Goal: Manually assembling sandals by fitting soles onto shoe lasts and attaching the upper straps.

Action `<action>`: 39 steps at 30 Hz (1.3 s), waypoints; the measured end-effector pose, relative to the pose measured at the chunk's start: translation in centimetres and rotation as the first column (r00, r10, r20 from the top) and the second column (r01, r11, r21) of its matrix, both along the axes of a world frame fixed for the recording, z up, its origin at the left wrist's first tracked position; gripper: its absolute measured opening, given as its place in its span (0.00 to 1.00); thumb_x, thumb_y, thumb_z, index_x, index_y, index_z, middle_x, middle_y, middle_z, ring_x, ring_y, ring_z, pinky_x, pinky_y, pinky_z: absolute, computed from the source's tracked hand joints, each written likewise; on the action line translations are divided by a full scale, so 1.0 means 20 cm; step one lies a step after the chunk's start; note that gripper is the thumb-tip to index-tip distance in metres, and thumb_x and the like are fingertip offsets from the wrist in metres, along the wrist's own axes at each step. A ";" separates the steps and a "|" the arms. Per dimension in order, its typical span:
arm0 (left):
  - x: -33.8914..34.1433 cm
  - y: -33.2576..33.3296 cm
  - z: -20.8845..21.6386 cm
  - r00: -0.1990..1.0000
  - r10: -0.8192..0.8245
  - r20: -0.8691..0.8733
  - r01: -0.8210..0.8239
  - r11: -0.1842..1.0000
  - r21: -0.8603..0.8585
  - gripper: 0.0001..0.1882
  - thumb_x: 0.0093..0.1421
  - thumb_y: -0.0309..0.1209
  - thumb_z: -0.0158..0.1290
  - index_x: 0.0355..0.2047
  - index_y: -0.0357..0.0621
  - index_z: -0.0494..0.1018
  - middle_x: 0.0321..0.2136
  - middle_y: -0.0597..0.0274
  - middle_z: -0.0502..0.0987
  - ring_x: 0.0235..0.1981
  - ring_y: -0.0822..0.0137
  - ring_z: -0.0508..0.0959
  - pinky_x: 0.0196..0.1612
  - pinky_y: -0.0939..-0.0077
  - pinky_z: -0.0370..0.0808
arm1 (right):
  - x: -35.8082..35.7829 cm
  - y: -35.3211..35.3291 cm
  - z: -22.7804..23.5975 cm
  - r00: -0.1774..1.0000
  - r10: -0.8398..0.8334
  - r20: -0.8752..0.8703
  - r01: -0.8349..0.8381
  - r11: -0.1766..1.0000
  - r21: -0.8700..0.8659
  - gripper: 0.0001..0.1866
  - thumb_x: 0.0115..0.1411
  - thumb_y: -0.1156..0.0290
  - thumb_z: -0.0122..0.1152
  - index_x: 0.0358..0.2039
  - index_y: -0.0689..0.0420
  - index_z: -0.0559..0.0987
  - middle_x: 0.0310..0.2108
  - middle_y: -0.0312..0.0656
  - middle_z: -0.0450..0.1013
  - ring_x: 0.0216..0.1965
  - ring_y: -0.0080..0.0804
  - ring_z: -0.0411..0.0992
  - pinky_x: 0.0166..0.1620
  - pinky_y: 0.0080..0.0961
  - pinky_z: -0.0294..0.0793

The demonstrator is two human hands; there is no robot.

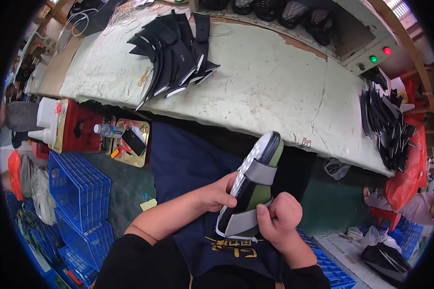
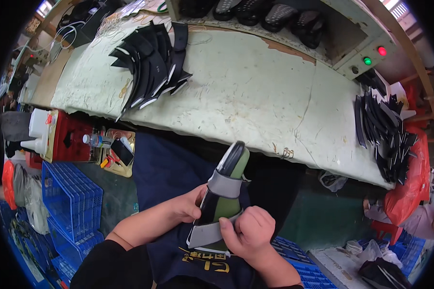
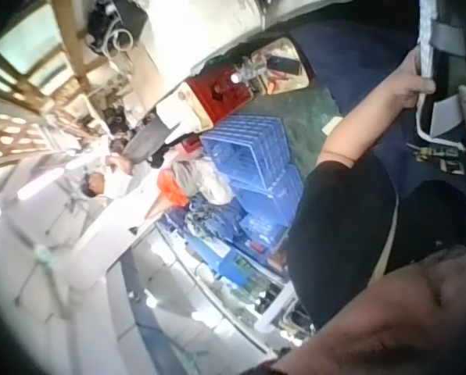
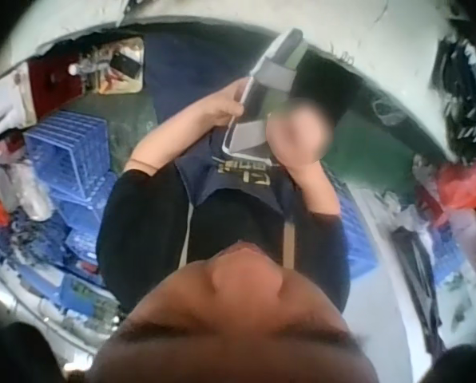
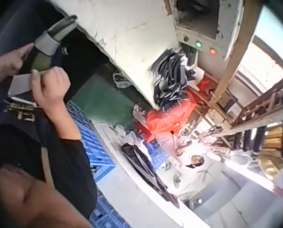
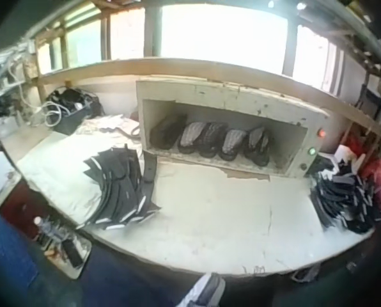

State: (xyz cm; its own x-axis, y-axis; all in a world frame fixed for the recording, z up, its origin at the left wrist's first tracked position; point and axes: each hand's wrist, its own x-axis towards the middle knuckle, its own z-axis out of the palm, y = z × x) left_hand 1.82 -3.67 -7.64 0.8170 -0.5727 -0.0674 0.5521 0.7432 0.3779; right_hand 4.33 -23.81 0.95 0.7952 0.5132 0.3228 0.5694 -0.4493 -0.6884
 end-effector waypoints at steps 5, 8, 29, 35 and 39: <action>-0.06 0.05 0.07 0.974 0.110 -0.197 -0.116 0.993 -0.017 0.49 0.46 0.31 0.75 0.66 0.40 0.61 0.52 0.60 0.78 0.53 0.68 0.78 0.60 0.70 0.73 | -0.05 0.05 0.08 0.993 0.078 0.088 -0.068 0.990 -0.120 0.21 0.46 0.69 0.75 0.15 0.54 0.66 0.16 0.37 0.60 0.17 0.40 0.61 0.23 0.32 0.60; -0.04 0.09 0.09 0.976 0.211 -0.055 -0.193 0.955 0.226 0.50 0.46 0.34 0.74 0.66 0.38 0.60 0.54 0.56 0.76 0.55 0.63 0.78 0.60 0.65 0.74 | -0.08 0.10 0.08 0.988 0.155 -0.019 -0.156 0.977 -0.146 0.21 0.44 0.68 0.77 0.18 0.55 0.67 0.19 0.39 0.62 0.20 0.39 0.62 0.25 0.32 0.61; -0.09 0.10 0.14 0.906 0.421 -0.046 -0.351 0.807 0.474 0.37 0.50 0.26 0.72 0.60 0.38 0.69 0.51 0.62 0.78 0.52 0.70 0.76 0.57 0.70 0.74 | -0.03 0.02 0.08 0.948 0.161 -0.273 -0.215 0.960 -0.179 0.15 0.49 0.74 0.66 0.18 0.56 0.65 0.15 0.40 0.60 0.15 0.42 0.63 0.22 0.37 0.62; -0.11 0.10 0.21 0.923 0.384 -0.014 -0.313 0.772 0.553 0.39 0.48 0.28 0.73 0.60 0.38 0.69 0.53 0.61 0.77 0.53 0.71 0.75 0.58 0.70 0.72 | -0.06 0.11 0.09 0.882 0.413 -0.227 -0.440 0.894 -0.085 0.15 0.45 0.76 0.64 0.17 0.55 0.64 0.13 0.39 0.59 0.12 0.39 0.63 0.18 0.35 0.64; -0.13 0.09 0.23 0.922 0.388 0.005 -0.319 0.750 0.580 0.40 0.48 0.28 0.73 0.60 0.38 0.69 0.53 0.60 0.76 0.54 0.70 0.75 0.58 0.71 0.72 | -0.12 0.15 0.09 0.867 0.469 -0.165 -0.494 0.851 -0.179 0.16 0.42 0.76 0.66 0.17 0.54 0.64 0.13 0.37 0.60 0.13 0.36 0.65 0.20 0.33 0.68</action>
State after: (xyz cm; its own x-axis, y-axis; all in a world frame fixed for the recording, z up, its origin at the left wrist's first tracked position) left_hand -0.86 -1.91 -3.05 0.9206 -0.0765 -0.3829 0.3558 0.5687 0.7417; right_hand 2.01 -20.86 2.83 0.4544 0.8863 0.0897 0.6771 -0.2783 -0.6812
